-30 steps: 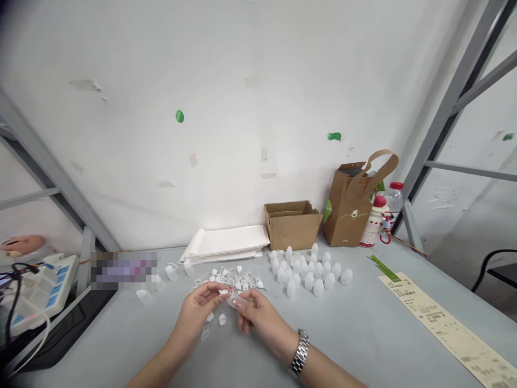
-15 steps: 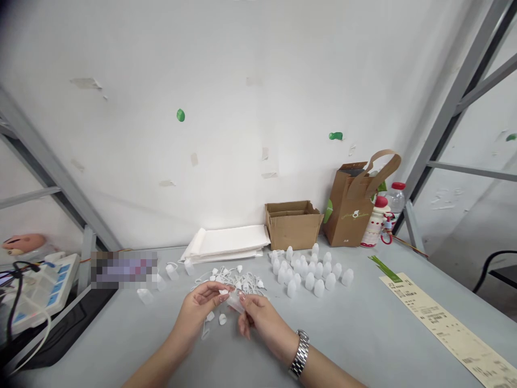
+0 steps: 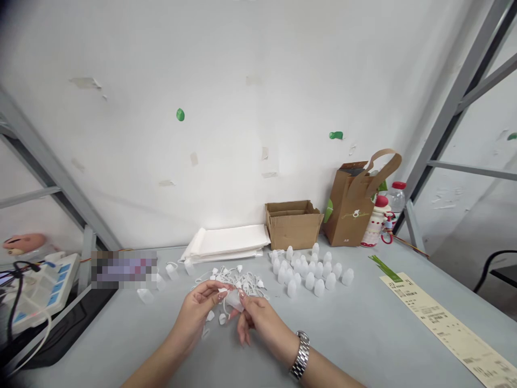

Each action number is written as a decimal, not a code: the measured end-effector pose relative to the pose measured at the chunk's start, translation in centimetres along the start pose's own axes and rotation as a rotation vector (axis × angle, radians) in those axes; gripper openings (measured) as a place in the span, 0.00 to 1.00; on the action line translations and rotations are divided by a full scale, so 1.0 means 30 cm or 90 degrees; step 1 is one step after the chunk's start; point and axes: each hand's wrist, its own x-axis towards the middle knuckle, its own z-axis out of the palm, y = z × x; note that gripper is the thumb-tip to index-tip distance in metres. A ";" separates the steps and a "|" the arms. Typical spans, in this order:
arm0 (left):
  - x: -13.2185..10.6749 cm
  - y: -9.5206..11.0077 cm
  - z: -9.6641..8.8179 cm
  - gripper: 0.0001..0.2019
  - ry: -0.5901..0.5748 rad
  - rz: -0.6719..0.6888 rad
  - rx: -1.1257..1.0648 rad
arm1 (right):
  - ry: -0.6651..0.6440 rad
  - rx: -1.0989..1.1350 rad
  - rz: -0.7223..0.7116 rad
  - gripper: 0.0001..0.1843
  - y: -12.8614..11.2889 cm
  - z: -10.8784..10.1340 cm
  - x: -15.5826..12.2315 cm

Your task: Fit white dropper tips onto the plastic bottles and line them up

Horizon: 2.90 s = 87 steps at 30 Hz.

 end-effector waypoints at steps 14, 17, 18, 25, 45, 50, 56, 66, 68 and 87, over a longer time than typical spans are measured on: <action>-0.003 0.014 0.002 0.09 0.018 -0.005 0.025 | 0.055 -0.069 -0.022 0.30 0.008 -0.002 0.006; -0.001 0.009 -0.001 0.09 0.031 -0.011 0.021 | 0.068 -0.063 -0.063 0.25 0.017 -0.005 0.011; -0.001 0.008 -0.001 0.09 0.037 -0.014 0.023 | 0.076 -0.059 -0.074 0.25 0.022 -0.008 0.014; -0.004 0.016 -0.003 0.08 0.028 -0.005 0.039 | 0.069 -0.127 -0.076 0.27 0.033 -0.009 0.008; -0.007 0.033 -0.007 0.09 0.013 0.010 0.075 | 0.005 -0.101 -0.065 0.27 0.017 0.004 -0.010; -0.002 0.018 0.009 0.16 -0.055 -0.005 0.101 | 0.082 -0.099 -0.111 0.25 0.008 -0.002 0.001; 0.008 0.009 0.001 0.10 -0.027 0.024 0.185 | 0.135 -0.135 -0.125 0.23 0.021 -0.018 0.005; -0.013 0.033 0.003 0.12 -0.057 0.051 0.203 | 0.232 -0.287 -0.174 0.18 -0.006 -0.013 -0.019; -0.018 0.038 0.004 0.11 -0.055 0.057 0.189 | 0.241 -0.296 -0.178 0.18 -0.009 -0.016 -0.018; 0.007 0.042 -0.031 0.18 0.056 -0.067 -0.151 | 0.179 -0.339 -0.227 0.13 -0.006 -0.002 -0.043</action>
